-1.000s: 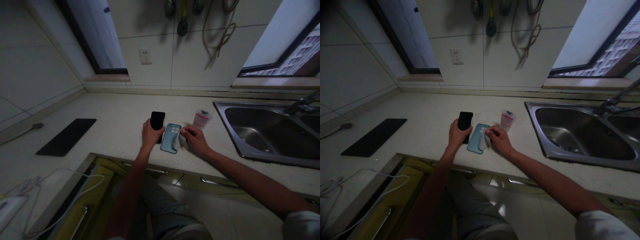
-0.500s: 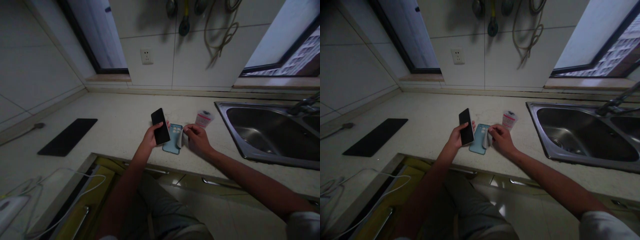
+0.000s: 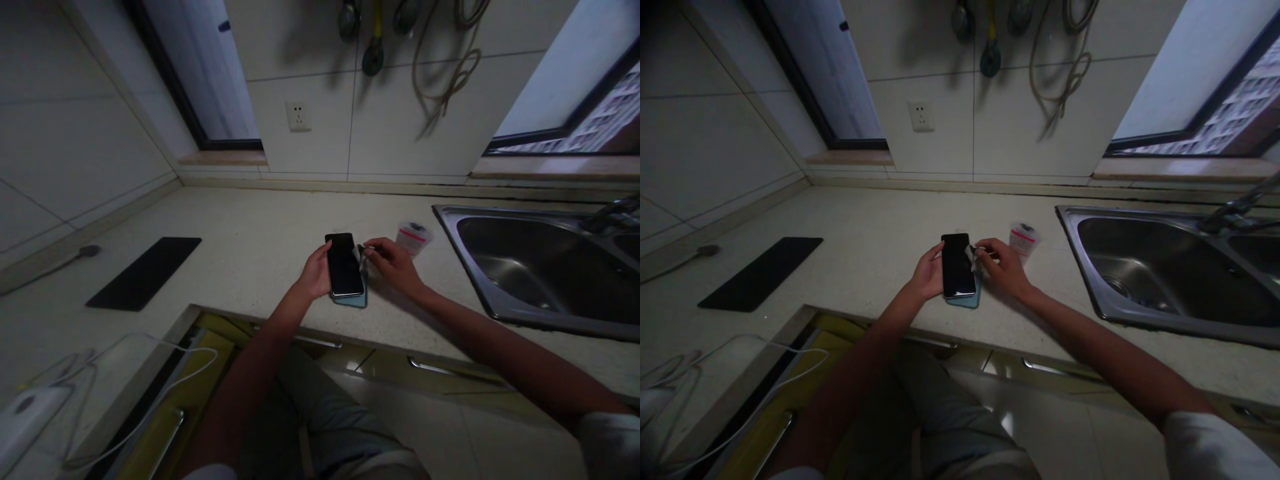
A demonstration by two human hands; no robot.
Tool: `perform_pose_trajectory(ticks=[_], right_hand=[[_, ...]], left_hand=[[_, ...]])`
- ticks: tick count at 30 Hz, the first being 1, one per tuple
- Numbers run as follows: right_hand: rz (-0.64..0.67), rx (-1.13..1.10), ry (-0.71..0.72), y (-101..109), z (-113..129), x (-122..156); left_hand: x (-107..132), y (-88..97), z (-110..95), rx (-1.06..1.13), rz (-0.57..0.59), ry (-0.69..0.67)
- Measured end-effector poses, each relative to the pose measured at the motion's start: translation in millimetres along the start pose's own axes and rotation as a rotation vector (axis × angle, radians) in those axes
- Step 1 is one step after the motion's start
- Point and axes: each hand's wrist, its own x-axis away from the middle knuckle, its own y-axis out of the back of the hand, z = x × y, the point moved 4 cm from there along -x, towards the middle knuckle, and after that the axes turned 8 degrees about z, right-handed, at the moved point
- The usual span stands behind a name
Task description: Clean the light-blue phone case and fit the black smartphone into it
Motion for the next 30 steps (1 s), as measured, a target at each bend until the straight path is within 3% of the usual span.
perform_pose_trajectory(ticks=[8, 12, 18, 24, 30], right_hand=[[0.255, 0.535, 0.309, -42, 12, -9], [0.304, 0.553, 0.456, -57, 23, -5], [0.512, 0.506, 0.69, -62, 39, 16], [0.556, 0.5, 0.649, -41, 32, 22], [0.402, 0.652, 0.403, -25, 7, -3]], left_hand=[[-3, -3.8, 4, 0.079, 0.013, 0.013], [-2, -3.0, 4, 0.102, -0.014, 0.018], [-2, -7.8, 3, 0.063, -0.02, -0.022], [-8, 6.7, 4, 0.035, -0.006, -0.022], [-9, 13.4, 4, 0.033, -0.007, -0.028]])
